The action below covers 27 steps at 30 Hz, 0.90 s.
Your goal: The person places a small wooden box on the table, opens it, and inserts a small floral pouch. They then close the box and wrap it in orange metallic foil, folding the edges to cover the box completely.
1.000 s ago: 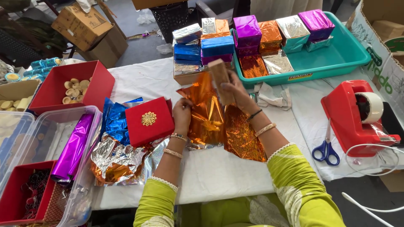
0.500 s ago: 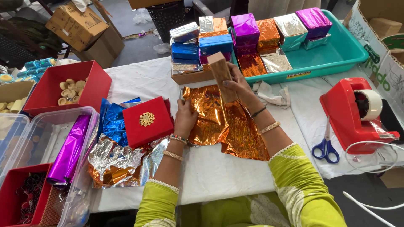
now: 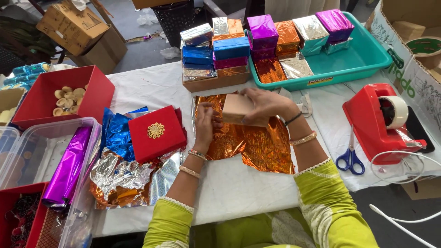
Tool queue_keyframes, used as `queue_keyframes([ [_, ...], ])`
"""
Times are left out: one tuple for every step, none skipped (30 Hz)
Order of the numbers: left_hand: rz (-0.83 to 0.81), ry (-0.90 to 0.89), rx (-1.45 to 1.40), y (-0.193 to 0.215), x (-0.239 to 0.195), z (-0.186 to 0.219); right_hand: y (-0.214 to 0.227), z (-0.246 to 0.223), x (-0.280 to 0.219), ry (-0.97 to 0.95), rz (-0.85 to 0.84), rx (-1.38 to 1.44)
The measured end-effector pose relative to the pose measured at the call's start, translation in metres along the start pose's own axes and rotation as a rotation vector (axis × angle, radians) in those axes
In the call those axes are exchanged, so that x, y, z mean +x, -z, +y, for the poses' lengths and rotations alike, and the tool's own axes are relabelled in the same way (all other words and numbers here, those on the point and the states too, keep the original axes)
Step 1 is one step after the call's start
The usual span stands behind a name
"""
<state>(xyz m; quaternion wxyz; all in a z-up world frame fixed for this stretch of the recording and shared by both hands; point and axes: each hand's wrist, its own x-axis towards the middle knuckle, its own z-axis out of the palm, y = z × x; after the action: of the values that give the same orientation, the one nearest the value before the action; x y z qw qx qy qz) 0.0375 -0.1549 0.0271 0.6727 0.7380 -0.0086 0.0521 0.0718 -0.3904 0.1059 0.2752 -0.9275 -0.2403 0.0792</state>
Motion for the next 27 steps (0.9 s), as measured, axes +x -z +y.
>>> queue_keyframes([
  [-0.019,0.123,-0.227,0.002,-0.002,0.007,-0.002,-0.001,-0.001,-0.052,-0.084,-0.082],
  [-0.020,0.121,-0.227,0.002,0.001,-0.003,-0.006,0.000,0.000,-0.052,-0.082,-0.083],
  [-0.088,-0.015,-0.120,0.003,0.005,-0.013,-0.010,0.001,0.002,-0.053,-0.102,-0.106],
  [-0.156,-0.150,-0.013,0.003,0.009,-0.023,-0.014,0.002,0.003,-0.056,-0.123,-0.130],
  [-0.158,-0.151,-0.015,0.002,0.009,-0.026,-0.016,0.002,0.003,-0.058,-0.122,-0.131],
  [-0.221,-0.215,0.099,0.000,0.009,-0.029,-0.018,0.002,0.004,-0.089,-0.169,-0.169],
  [-0.283,-0.279,0.213,-0.001,0.009,-0.032,-0.021,0.001,0.004,-0.120,-0.216,-0.208],
  [-0.283,-0.279,0.211,-0.001,0.009,-0.036,-0.024,0.006,0.006,-0.121,-0.217,-0.210],
  [-0.333,-0.326,0.304,-0.001,0.009,-0.040,-0.027,0.011,0.008,-0.083,-0.211,-0.257],
  [-0.382,-0.372,0.398,-0.001,0.010,-0.043,-0.030,0.016,0.010,-0.045,-0.205,-0.304],
  [-0.382,-0.372,0.397,-0.001,0.009,-0.040,-0.028,0.012,0.008,-0.046,-0.206,-0.306],
  [-0.392,-0.391,0.438,-0.001,0.007,-0.036,-0.026,0.009,0.006,-0.053,-0.208,-0.285],
  [-0.403,-0.410,0.480,-0.001,0.006,-0.033,-0.023,0.005,0.004,-0.059,-0.211,-0.264],
  [-0.403,-0.410,0.479,-0.001,0.004,-0.027,-0.022,0.006,0.003,-0.060,-0.211,-0.264],
  [-0.421,-0.396,0.504,0.000,0.001,-0.022,-0.020,0.006,0.003,-0.048,-0.210,-0.233],
  [-0.439,-0.381,0.529,0.000,-0.002,-0.017,-0.019,0.007,0.002,-0.036,-0.210,-0.202],
  [-0.440,-0.381,0.528,-0.001,0.000,-0.020,-0.019,0.019,0.006,-0.038,-0.210,-0.202],
  [-0.433,-0.375,0.557,-0.002,0.001,-0.023,-0.020,0.030,0.009,-0.004,-0.126,-0.117],
  [-0.426,-0.368,0.585,-0.003,0.002,-0.026,-0.020,0.042,0.012,0.029,-0.041,-0.033],
  [-0.426,-0.369,0.585,-0.004,0.007,-0.036,-0.026,0.055,0.018,0.029,-0.041,-0.033],
  [-0.416,-0.446,0.620,-0.005,0.011,-0.045,-0.033,0.067,0.023,-0.056,0.028,-0.192],
  [-0.407,-0.525,0.655,-0.007,0.016,-0.055,-0.039,0.080,0.028,-0.141,0.099,-0.350],
  [-0.406,-0.526,0.656,-0.008,0.014,-0.047,-0.044,0.085,0.032,-0.141,0.100,-0.350],
  [-0.400,-0.431,0.648,-0.010,0.011,-0.040,-0.050,0.090,0.034,-0.133,0.132,-0.431],
  [-0.395,-0.336,0.639,-0.012,0.008,-0.033,-0.056,0.096,0.037,-0.126,0.164,-0.513],
  [-0.394,-0.335,0.639,-0.011,0.009,-0.037,-0.052,0.083,0.034,-0.126,0.163,-0.513],
  [-0.387,-0.361,0.640,-0.010,0.011,-0.040,-0.048,0.071,0.031,-0.165,0.108,-0.510],
])
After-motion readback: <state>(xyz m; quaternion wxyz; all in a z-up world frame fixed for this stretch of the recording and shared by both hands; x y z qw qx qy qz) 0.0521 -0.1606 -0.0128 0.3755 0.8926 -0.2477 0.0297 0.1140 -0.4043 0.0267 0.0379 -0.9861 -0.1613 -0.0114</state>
